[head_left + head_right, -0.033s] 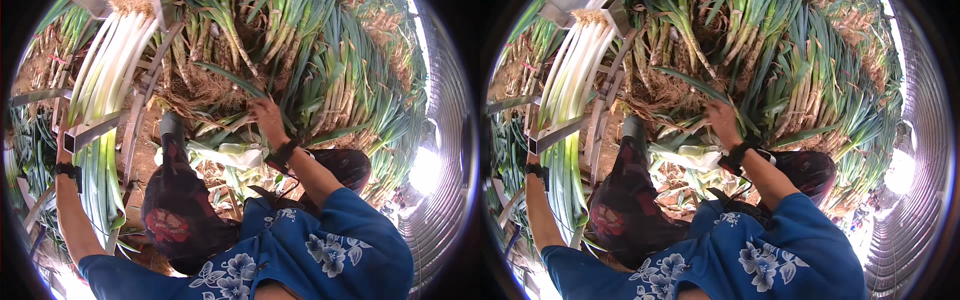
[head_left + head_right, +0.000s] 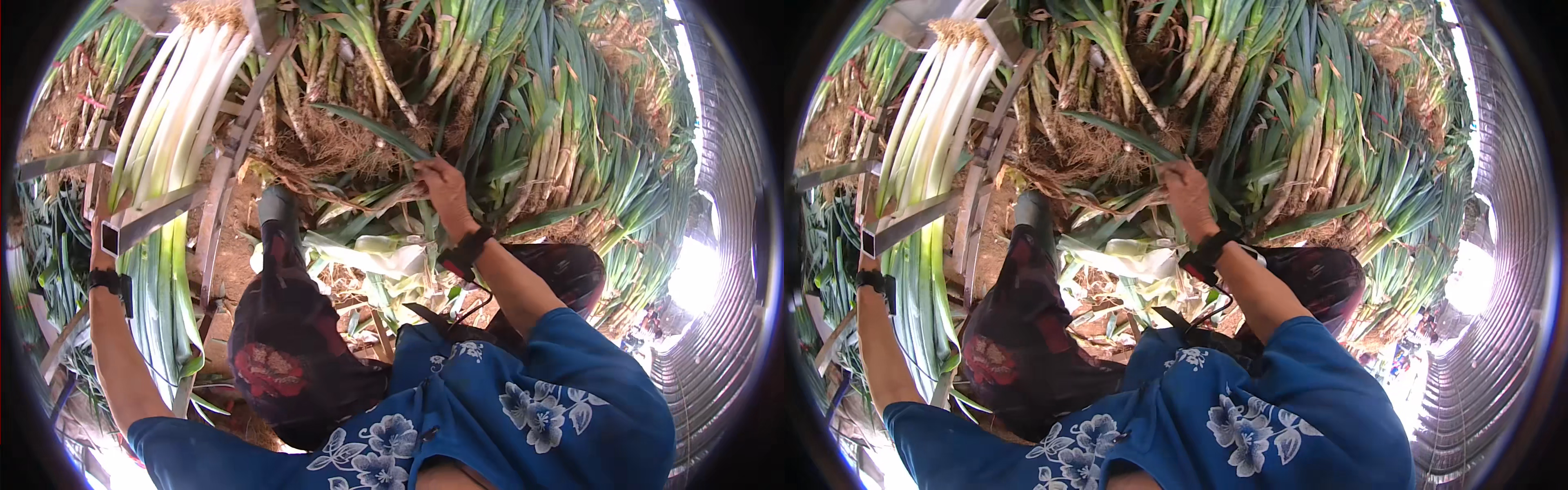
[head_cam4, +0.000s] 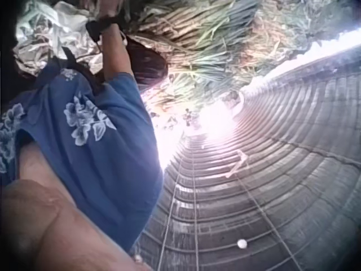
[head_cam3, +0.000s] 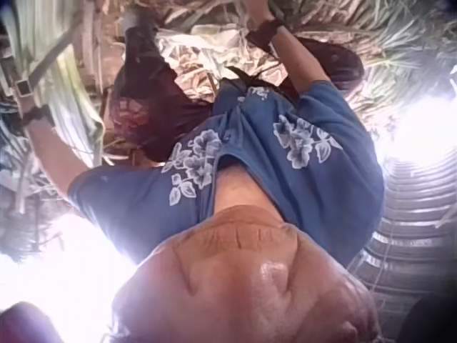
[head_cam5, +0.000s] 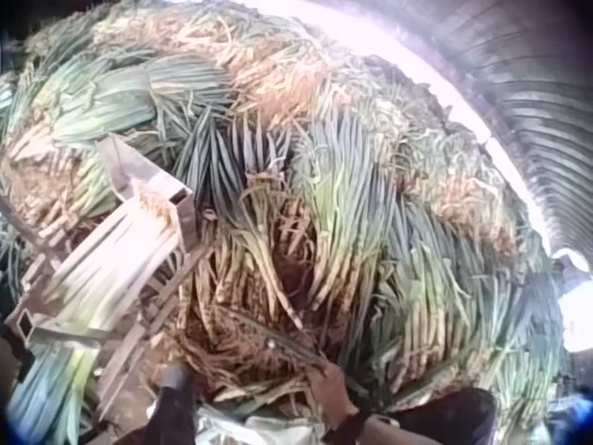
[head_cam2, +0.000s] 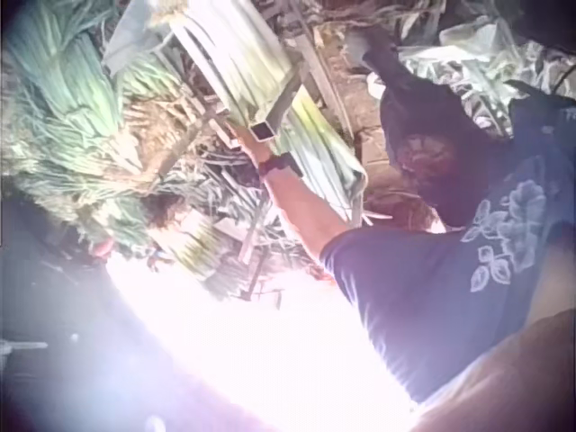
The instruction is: The person peels the outer layers from leeks by hand, one at a time, and places the cleaned leeks onto a metal rack.
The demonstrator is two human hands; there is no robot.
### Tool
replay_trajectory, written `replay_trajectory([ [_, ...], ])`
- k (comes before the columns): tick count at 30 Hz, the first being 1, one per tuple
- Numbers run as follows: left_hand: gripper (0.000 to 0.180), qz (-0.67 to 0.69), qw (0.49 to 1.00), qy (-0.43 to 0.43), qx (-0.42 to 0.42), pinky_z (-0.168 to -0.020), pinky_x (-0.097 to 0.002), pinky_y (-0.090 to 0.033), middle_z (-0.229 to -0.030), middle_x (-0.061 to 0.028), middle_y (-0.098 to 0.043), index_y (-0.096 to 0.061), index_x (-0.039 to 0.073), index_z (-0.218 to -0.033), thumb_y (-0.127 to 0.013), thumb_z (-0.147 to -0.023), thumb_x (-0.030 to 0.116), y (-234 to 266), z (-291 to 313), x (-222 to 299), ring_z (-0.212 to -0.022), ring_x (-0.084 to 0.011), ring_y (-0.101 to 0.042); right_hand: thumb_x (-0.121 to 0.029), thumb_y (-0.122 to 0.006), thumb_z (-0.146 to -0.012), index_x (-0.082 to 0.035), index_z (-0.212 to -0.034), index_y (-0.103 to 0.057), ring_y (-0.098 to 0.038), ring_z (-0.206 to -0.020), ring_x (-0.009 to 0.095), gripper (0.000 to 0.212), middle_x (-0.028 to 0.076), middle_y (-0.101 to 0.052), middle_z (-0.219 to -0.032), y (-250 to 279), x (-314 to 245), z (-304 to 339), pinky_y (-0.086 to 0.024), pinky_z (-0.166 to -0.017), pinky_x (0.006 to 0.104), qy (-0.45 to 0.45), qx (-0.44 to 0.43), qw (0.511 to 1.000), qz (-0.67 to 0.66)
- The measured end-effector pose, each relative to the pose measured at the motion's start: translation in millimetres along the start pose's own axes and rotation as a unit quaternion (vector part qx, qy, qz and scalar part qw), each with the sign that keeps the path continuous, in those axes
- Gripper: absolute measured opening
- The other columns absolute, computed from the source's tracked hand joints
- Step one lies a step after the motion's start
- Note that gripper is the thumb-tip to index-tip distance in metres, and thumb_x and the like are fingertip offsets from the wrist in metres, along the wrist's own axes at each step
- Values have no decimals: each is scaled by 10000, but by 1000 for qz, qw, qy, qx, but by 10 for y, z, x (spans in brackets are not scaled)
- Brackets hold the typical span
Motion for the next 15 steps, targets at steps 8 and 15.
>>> replay_trajectory([
  [8,566,86,994,-53,35,-993,-371,-370,-1273,-219,-534,-496,-20,-1279,-546,-896,394,172,-70,-412,-1192,-314,-503,-288,-609,-824,-78,-1255,-506,-567,-1088,329,490,163,-593,-1186,-137,-266,-1064,-455,-907,388,183,39,942,280],
  [15,511,172,984,29,29,-996,-343,-371,-1250,-176,-543,-476,10,-1313,-554,-922,331,369,165,-16,-1161,-268,-513,-301,-586,-824,-64,-1223,-525,-614,-945,370,468,209,-617,-1096,-688,-598,-1110,-486,-832,426,80,38,960,266],
])
Point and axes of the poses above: each hand's wrist, its own z-axis away from the middle knuckle, its own y-axis out of the back of the hand, x = y × z, the point moved 3 cm from there along -z, towards the middle knuckle
